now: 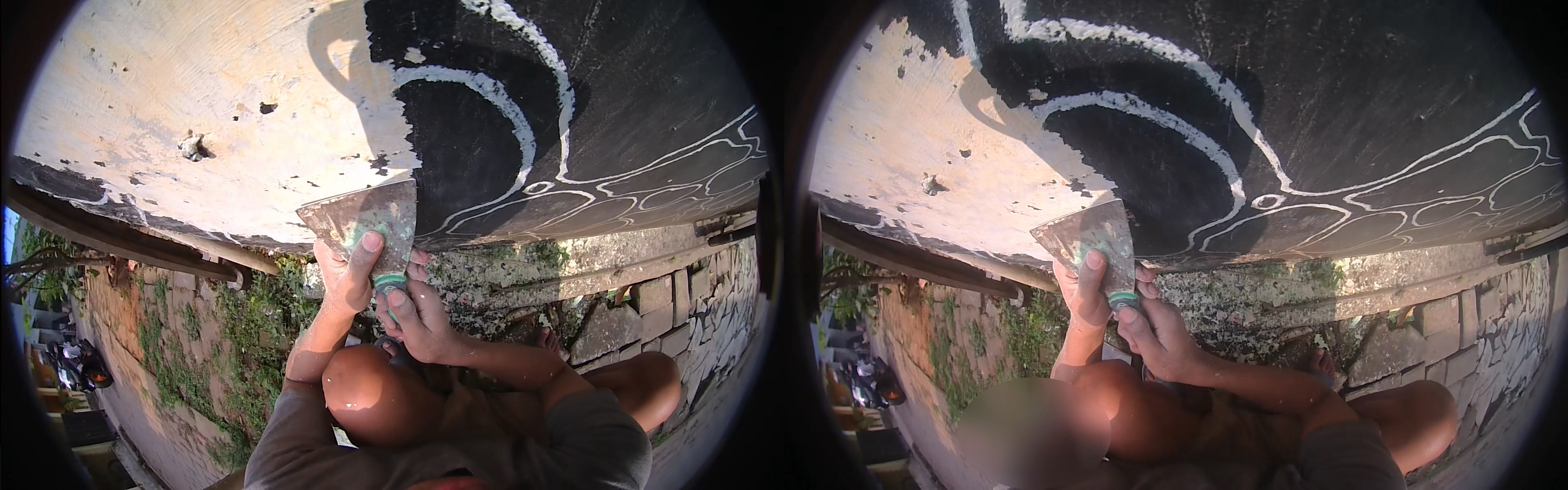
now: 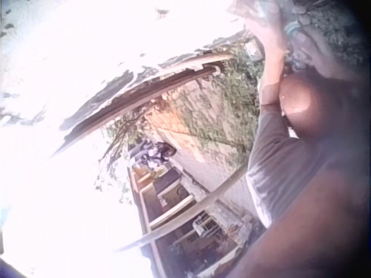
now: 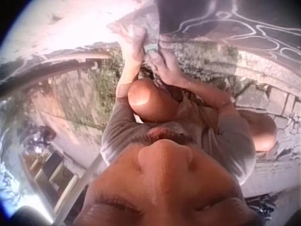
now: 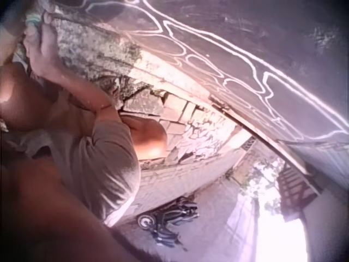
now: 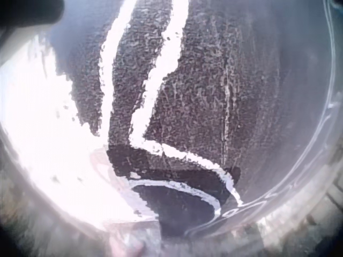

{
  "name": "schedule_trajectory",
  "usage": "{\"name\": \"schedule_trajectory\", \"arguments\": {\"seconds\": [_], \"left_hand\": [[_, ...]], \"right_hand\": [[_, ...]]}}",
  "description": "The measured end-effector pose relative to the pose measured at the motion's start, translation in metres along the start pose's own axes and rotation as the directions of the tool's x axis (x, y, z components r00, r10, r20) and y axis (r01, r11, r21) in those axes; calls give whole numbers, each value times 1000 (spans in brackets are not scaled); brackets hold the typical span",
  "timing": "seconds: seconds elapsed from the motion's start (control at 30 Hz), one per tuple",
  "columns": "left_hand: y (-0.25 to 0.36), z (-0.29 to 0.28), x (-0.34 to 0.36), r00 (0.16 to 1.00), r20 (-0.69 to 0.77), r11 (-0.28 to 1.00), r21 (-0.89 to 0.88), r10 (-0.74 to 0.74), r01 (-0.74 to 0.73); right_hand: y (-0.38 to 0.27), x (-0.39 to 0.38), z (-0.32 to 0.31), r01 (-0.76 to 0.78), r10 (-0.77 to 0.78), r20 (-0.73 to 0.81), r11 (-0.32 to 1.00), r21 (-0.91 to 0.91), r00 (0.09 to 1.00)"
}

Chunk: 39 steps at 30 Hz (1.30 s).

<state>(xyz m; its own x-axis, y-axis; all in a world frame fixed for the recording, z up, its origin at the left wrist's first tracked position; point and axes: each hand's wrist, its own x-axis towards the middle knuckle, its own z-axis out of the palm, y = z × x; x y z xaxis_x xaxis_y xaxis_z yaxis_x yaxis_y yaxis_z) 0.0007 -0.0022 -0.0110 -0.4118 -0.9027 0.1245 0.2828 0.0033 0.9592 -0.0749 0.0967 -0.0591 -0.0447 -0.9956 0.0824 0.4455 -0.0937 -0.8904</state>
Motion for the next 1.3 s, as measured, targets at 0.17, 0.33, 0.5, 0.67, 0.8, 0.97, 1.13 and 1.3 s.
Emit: {"name": "schedule_trajectory", "arguments": {"seconds": [0.17, 0.33, 0.5, 0.67, 0.8, 0.97, 1.13, 1.3], "left_hand": [[-27, -26, 0, 991, 59, 977, 172, 119, -127], [3, -9, 9, 996, 60, 998, 7, 60, -60], [-4, -17, 1, 999, 28, 999, -1, 33, -33], [37, -12, 9, 993, 112, 995, -87, -37, 47], [42, -15, 7, 973, 180, 987, 96, -146, 130], [68, -16, 18, 976, 209, 987, 160, -59, 26], [48, -13, 7, 981, 131, 982, 146, -143, 123], [53, -12, 10, 980, 160, 992, 42, -122, 117]], "right_hand": [[11, -10, -5, -102, 102, -2, 992, 69, 995], [-32, 2, 1, -38, 38, 18, 999, -9, 999], [-12, -2, -1, -75, 76, 24, 997, -22, 997], [-38, 10, 20, -118, 111, 64, 986, 116, 992], [-18, 5, 32, -32, 44, -68, 986, 165, 997], [-41, 16, 29, -66, 71, -15, 977, 201, 997], [-30, 2, 28, -150, 163, -33, 956, 251, 986], [-52, 8, 17, -167, 167, 15, 970, 180, 986]]}}
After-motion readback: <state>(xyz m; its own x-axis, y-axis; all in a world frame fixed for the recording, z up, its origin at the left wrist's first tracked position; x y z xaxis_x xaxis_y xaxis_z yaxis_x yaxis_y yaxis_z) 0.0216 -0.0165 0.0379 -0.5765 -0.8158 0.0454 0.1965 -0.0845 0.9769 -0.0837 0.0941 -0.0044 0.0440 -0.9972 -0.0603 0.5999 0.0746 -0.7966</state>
